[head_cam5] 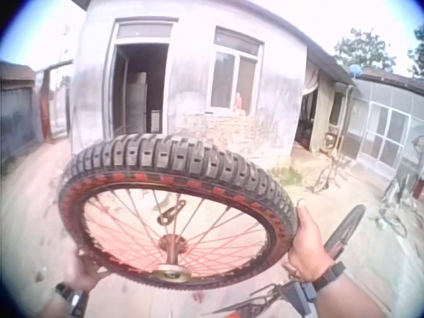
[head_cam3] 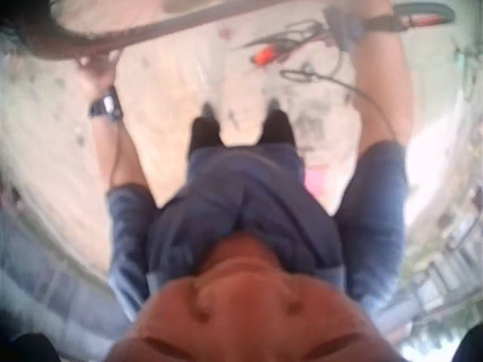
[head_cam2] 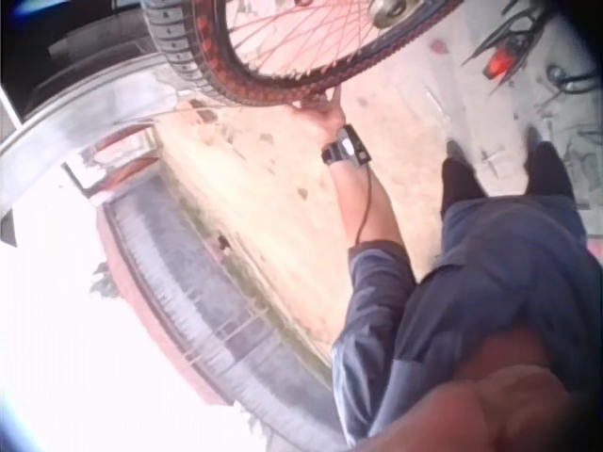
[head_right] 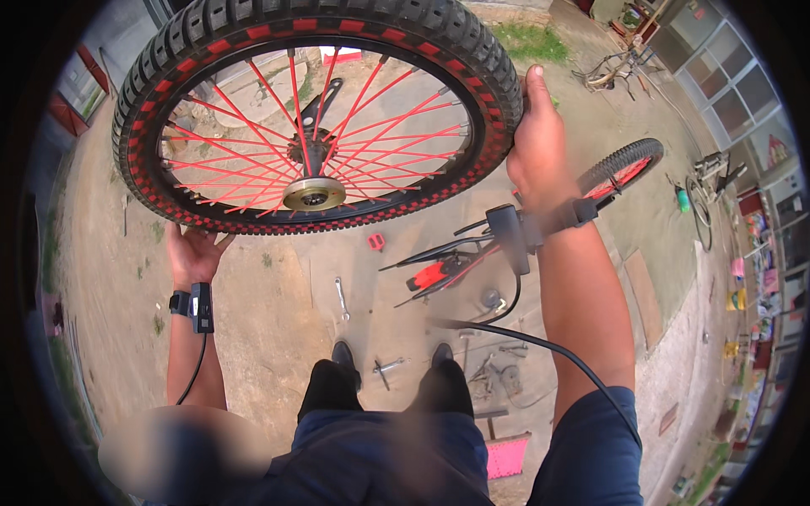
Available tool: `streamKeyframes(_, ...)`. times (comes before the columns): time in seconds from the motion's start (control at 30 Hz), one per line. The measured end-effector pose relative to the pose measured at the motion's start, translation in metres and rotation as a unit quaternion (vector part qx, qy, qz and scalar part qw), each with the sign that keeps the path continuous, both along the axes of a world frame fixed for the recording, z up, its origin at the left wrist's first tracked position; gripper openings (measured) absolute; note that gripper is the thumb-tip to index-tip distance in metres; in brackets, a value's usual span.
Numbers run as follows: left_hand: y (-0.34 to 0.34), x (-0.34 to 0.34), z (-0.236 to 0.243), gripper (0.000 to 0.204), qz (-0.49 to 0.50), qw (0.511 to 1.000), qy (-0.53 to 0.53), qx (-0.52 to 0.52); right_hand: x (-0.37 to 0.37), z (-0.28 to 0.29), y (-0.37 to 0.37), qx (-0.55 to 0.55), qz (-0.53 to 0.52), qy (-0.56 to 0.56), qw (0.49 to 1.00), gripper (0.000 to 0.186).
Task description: The person retrieves a thin metal tool from a red bucket and walks to a bicycle. They use the tool to adjust the hub of the rear wheel, then insert a small metal piece into the hub. The person picks up a wrench and tightens the hub nut, then rotates the wheel to check alignment.
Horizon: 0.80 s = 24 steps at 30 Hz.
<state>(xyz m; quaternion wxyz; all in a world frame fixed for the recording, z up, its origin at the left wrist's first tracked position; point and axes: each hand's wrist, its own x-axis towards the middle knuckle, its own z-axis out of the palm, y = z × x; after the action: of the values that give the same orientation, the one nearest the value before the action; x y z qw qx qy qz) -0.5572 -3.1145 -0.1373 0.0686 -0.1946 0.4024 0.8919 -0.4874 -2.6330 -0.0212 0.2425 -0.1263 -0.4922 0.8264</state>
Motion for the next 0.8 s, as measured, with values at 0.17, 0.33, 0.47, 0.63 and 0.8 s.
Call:
streamKeyframes(0.17, 0.008, 0.018, 0.019, 0.057, -0.016, 0.999, 0.033, 0.006, 0.037, 0.012, 0.022, 0.005, 0.068, 0.043, 0.997, 0.042)
streamKeyframes(0.33, 0.007, 0.017, 0.021, 0.053, -0.018, 0.998, 0.062, 0.021, 0.065, 0.023, 0.02, 0.041, 0.102, 0.027, 0.994, 0.043)
streamKeyframes(0.47, 0.013, 0.02, 0.02, 0.054, -0.011, 0.995, 0.09, 0.031, 0.082, 0.035, 0.034, 0.011, 0.098, -0.135, 0.986, 0.055)
streamKeyframes(0.63, 0.012, 0.011, 0.006, 0.056, -0.13, 0.961, 0.244, -0.007, 0.103, 0.043, 0.066, -0.175, 0.301, -0.183, 0.919, 0.069)
streamKeyframes(0.8, 0.031, 0.021, 0.027, 0.066, -0.095, 0.987, 0.129, 0.004, 0.122, 0.039, 0.045, -0.066, 0.139, -0.288, 0.945, 0.047)
